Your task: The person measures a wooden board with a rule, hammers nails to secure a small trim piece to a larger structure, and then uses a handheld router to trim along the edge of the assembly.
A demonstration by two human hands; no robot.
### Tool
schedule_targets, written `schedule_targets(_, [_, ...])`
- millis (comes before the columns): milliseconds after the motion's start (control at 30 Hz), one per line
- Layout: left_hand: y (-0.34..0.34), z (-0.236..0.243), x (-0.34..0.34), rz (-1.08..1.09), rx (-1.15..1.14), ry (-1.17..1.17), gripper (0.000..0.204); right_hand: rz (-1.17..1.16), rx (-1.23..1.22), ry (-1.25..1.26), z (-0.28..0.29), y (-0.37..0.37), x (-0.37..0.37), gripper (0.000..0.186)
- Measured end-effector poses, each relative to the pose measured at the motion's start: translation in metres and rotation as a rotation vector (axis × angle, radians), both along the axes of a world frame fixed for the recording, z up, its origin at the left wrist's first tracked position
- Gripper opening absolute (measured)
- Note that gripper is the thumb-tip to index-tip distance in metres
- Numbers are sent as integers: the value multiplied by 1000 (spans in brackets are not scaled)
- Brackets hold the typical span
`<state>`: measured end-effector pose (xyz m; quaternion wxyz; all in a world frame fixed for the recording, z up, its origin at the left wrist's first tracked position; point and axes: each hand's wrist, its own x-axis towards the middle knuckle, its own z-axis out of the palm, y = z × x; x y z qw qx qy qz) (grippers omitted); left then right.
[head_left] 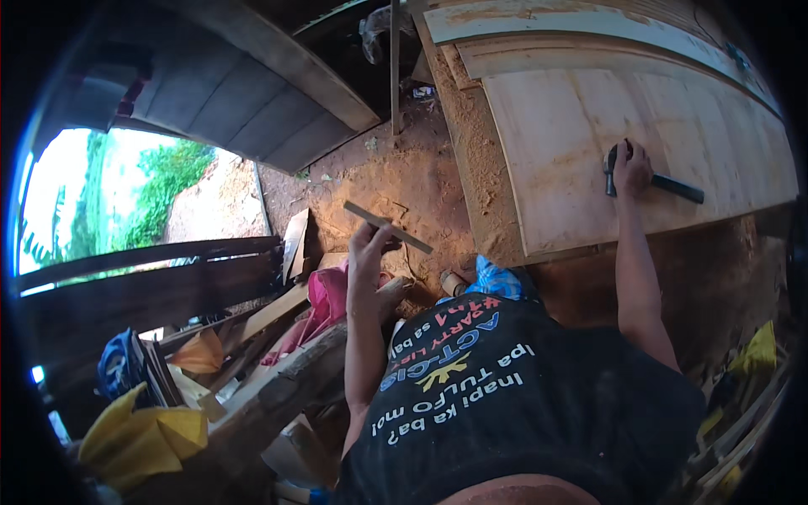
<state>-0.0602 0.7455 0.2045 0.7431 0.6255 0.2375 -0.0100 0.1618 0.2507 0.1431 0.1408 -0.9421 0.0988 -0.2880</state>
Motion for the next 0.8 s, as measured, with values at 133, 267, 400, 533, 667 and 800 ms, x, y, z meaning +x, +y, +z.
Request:
schedule_targets(133, [23,7,37,-154,22,-43,21,-21,-3,3,2,-2,-3,32])
schedule_targets(267, [32,7,70,-250,-32,-57,20,-72,-30,76,4,10,2,34])
schedule_targets(400, [32,13,105,-457,1,-95,19,-85,-12,74,7,6,3,34])
schedule_targets(533, [16,22,150,-670,56,-120,20,-74,28,41,3,-1,6,32])
schedule_targets(667, [-20,28,206,-909,61,-180,23,-70,63,2,13,-5,-2,29])
schedule_targets(800, [-54,33,254,-1102,137,-229,23,-36,196,10,16,-2,-3,26])
